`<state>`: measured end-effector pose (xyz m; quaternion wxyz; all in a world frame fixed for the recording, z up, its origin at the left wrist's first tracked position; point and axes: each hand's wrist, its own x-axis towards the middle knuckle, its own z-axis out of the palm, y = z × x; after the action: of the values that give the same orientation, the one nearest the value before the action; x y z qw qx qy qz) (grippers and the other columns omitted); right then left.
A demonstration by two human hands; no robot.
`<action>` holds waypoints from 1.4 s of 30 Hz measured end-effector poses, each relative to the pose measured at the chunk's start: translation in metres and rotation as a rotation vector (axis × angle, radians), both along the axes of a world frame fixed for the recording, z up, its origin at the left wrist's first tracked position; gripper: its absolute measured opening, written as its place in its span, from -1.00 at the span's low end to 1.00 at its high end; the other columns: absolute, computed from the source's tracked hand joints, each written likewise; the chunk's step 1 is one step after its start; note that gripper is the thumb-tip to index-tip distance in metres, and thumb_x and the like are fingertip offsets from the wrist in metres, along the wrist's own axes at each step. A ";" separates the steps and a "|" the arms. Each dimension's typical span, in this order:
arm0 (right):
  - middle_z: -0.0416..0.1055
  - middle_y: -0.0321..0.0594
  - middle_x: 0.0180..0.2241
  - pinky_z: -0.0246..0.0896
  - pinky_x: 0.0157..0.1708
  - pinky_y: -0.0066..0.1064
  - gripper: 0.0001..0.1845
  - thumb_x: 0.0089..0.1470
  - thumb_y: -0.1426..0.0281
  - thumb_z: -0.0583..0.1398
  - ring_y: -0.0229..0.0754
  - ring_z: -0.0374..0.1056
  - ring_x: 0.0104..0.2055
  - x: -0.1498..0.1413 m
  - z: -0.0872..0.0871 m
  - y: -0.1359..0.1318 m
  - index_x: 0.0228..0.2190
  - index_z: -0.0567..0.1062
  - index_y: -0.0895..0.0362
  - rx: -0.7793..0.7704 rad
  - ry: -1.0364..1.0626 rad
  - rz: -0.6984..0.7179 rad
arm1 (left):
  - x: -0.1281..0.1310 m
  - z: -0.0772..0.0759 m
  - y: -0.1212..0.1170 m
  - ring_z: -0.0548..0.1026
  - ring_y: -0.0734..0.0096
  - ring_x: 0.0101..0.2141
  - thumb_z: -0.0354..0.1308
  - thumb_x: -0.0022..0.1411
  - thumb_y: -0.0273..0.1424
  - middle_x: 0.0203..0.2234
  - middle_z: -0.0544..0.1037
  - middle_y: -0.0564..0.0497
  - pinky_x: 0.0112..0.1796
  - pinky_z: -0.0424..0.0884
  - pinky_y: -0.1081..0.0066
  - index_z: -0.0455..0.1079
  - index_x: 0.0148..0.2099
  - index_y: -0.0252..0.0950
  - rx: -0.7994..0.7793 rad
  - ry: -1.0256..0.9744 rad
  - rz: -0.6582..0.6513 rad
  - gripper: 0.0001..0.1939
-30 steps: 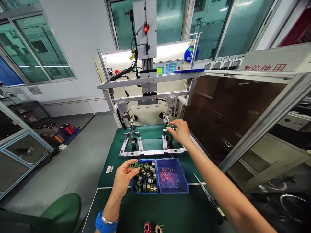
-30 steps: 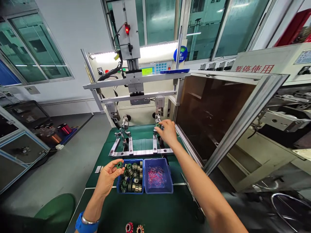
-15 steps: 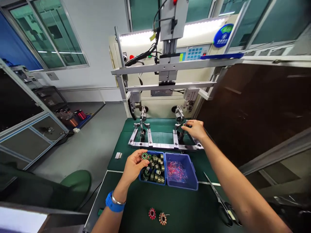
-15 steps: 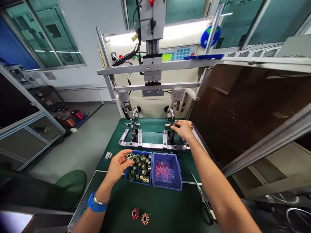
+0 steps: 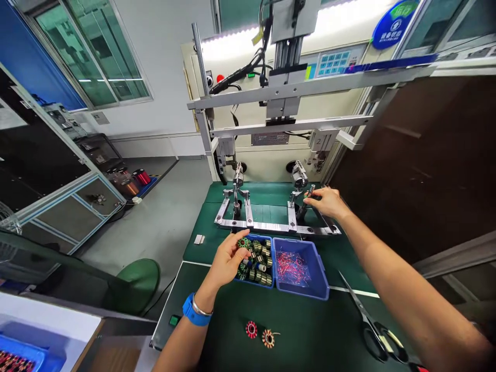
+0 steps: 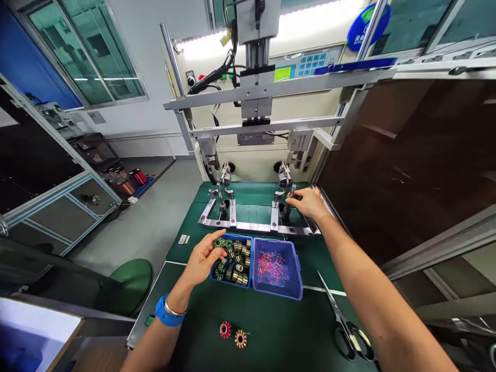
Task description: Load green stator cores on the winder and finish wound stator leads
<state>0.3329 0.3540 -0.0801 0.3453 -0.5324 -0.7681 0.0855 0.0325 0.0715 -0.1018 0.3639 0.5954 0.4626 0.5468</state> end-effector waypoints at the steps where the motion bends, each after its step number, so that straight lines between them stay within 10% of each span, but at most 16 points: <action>1: 0.52 -0.15 -0.26 0.24 -0.07 -0.15 -0.82 -0.05 0.29 0.36 0.16 0.34 -0.07 -0.001 0.000 0.000 -0.34 0.66 0.07 -0.001 0.001 -0.001 | 0.001 0.001 -0.001 0.48 0.32 -0.31 0.15 0.33 -0.16 -0.12 0.37 -0.10 -0.27 0.44 0.34 0.28 0.27 -0.22 0.025 0.044 0.003 -0.47; 8: 0.53 -0.13 -0.27 0.26 -0.07 -0.17 -0.77 0.01 0.25 0.32 0.14 0.38 -0.10 -0.003 -0.005 0.001 -0.30 0.64 0.10 -0.023 -0.009 -0.024 | 0.006 0.004 -0.006 0.41 0.28 -0.25 0.08 0.39 -0.26 -0.22 0.38 -0.03 -0.19 0.36 0.33 0.30 0.23 -0.18 0.187 0.384 0.162 -0.60; 11: 0.53 -0.13 -0.27 0.27 -0.06 -0.18 -0.78 -0.01 0.25 0.32 0.15 0.39 -0.10 -0.004 -0.005 0.001 -0.31 0.64 0.10 -0.023 0.008 -0.029 | 0.005 -0.002 -0.003 0.45 0.28 -0.21 0.15 0.33 -0.35 -0.22 0.45 -0.02 -0.13 0.36 0.30 0.05 0.32 -0.23 0.181 0.261 0.180 -0.41; 16: 0.54 -0.13 -0.26 0.25 -0.02 -0.18 -0.80 -0.01 0.28 0.32 0.16 0.40 -0.08 -0.004 -0.004 0.001 -0.33 0.65 0.10 -0.024 0.039 -0.009 | -0.002 -0.006 0.000 0.49 0.24 -0.14 0.30 0.20 -0.38 -0.15 0.51 -0.07 -0.16 0.40 0.34 0.36 -0.05 -0.27 0.116 0.062 0.156 -0.71; 25: 0.54 -0.11 -0.23 0.24 -0.04 -0.12 -0.72 -0.01 0.25 0.30 0.20 0.39 -0.07 -0.001 -0.010 0.008 -0.27 0.66 0.11 -0.031 0.070 0.042 | -0.006 -0.009 0.002 0.47 0.24 -0.10 0.21 0.29 -0.35 -0.09 0.48 -0.09 -0.12 0.42 0.33 0.34 0.17 -0.19 0.210 0.145 0.146 -0.59; 29: 0.51 -0.07 -0.17 0.23 -0.01 -0.12 -0.70 -0.02 0.25 0.30 0.20 0.35 -0.02 -0.001 -0.017 0.012 -0.25 0.66 0.13 -0.006 0.099 0.036 | -0.008 -0.012 0.007 0.51 0.29 -0.22 0.26 0.18 -0.36 -0.19 0.53 -0.07 -0.19 0.46 0.36 0.38 -0.04 -0.27 0.151 0.107 0.219 -0.70; 42: 0.46 -0.02 -0.22 0.23 -0.04 -0.10 -0.73 0.00 0.28 0.32 0.18 0.35 -0.08 -0.005 -0.017 0.007 -0.24 0.66 0.13 0.024 0.121 -0.007 | -0.083 0.081 0.196 0.45 0.06 -0.06 0.37 -0.10 -0.53 -0.19 0.50 -0.10 0.03 0.35 0.15 0.52 -0.33 -0.29 0.197 0.543 0.466 -0.79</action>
<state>0.3280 0.3612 -0.0971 0.3977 -0.5246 -0.7451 0.1070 -0.0500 0.2674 -0.0211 0.0346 0.6297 0.6105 0.4790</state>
